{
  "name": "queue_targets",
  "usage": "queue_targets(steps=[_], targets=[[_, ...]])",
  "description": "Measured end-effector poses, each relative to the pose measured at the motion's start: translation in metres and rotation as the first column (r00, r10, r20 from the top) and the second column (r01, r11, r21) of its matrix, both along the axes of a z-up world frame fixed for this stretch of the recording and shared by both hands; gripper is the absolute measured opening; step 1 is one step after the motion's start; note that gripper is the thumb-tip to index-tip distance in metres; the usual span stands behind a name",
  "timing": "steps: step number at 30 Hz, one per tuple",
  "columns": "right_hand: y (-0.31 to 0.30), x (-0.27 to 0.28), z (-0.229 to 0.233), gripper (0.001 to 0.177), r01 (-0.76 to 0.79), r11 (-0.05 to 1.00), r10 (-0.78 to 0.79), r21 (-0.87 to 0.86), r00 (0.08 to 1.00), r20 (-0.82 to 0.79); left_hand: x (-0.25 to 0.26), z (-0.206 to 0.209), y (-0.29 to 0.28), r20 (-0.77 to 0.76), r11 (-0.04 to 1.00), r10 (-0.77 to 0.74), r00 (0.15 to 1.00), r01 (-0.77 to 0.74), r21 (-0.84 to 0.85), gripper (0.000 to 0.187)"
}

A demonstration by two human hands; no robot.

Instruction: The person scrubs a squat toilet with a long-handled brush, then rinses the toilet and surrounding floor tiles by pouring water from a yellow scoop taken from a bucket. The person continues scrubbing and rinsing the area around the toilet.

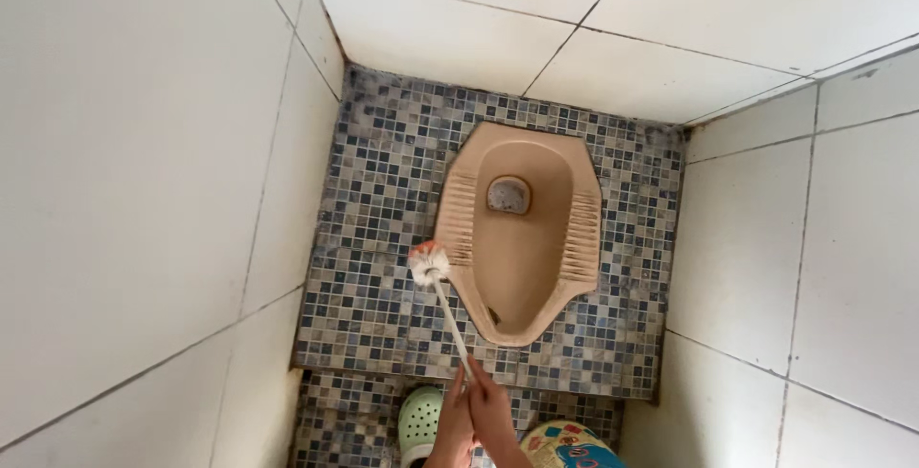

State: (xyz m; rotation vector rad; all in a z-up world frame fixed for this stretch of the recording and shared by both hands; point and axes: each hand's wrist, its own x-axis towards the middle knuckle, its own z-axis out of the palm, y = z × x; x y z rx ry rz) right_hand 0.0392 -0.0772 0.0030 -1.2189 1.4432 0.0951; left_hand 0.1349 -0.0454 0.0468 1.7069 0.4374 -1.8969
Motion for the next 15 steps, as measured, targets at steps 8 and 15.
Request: queue_targets(steps=[8, 15], targets=[[-0.149, 0.034, -0.076, 0.046, -0.24, 0.801, 0.192, -0.549, 0.971, -0.143, 0.021, 0.004, -0.059, -0.005, 0.973, 0.131, 0.991, -0.129, -0.191, 0.054], [-0.179, 0.024, -0.078, 0.043, -0.314, 0.634, 0.255, -0.707, 0.948, -0.192, 0.028, 0.004, -0.05, 0.038, 0.966, 0.161, 0.986, -0.149, -0.211, 0.05]])
